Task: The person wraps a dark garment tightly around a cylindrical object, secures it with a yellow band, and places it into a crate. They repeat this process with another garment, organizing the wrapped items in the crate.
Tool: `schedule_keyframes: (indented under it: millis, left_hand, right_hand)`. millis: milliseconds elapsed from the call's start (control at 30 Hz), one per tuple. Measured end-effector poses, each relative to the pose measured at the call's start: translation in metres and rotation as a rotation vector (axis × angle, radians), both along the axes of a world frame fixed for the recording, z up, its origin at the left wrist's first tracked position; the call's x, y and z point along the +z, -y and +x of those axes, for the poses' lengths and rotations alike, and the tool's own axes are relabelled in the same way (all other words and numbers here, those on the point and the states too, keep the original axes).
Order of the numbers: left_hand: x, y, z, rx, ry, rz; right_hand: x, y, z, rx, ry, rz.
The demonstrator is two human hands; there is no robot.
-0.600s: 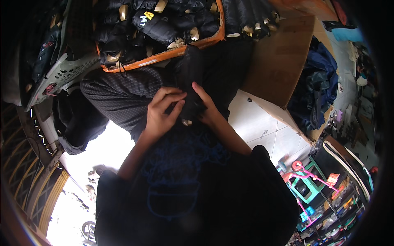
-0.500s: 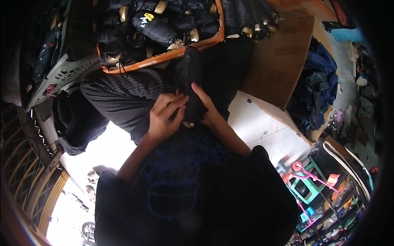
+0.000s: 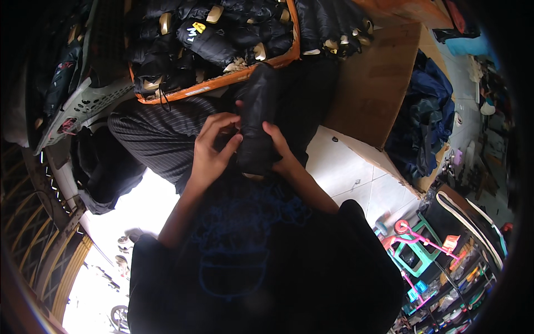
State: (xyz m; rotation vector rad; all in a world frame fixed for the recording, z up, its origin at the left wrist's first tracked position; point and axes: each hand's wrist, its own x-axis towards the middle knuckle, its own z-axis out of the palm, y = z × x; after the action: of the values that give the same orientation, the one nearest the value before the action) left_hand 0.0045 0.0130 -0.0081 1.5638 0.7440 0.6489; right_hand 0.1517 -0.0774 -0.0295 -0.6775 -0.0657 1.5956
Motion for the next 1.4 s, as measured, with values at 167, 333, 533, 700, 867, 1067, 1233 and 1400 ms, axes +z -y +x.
schedule_keyframes:
  millis: [167, 333, 533, 700, 867, 1067, 1233, 1400]
  left_hand:
    - [-0.007, 0.006, -0.021, -0.078, -0.083, -0.548]
    - [-0.002, 0.013, -0.025, -0.049, 0.067, -0.538]
    - [-0.005, 0.017, -0.011, 0.074, 0.067, -0.450]
    - [0.007, 0.005, 0.010, 0.181, 0.161, -0.662]
    - [0.010, -0.015, 0.021, 0.097, 0.254, -0.929]
    - [0.008, -0.039, 0.028, 0.192, 0.278, -0.882]
    - [0.014, -0.074, 0.027, 0.201, 0.251, -0.844]
    - [0.019, -0.064, 0.034, 0.193, 0.205, -0.838]
  right_hand:
    - [-0.009, 0.015, 0.002, 0.183, 0.166, -0.080]
    - [0.023, 0.019, 0.001, 0.269, 0.419, -0.235]
    - [0.040, 0.012, 0.000, 0.225, 0.574, -0.215]
    - [0.041, 0.005, 0.005, 0.204, 0.544, -0.119]
    - [0.026, 0.001, -0.001, 0.245, 0.566, -0.091]
    - [0.030, -0.002, 0.007, 0.417, 0.590, -0.166]
    - [0.016, 0.011, 0.000, 0.384, 0.601, -0.203]
    - [0.025, 0.006, -0.002, 0.316, 0.583, -0.177]
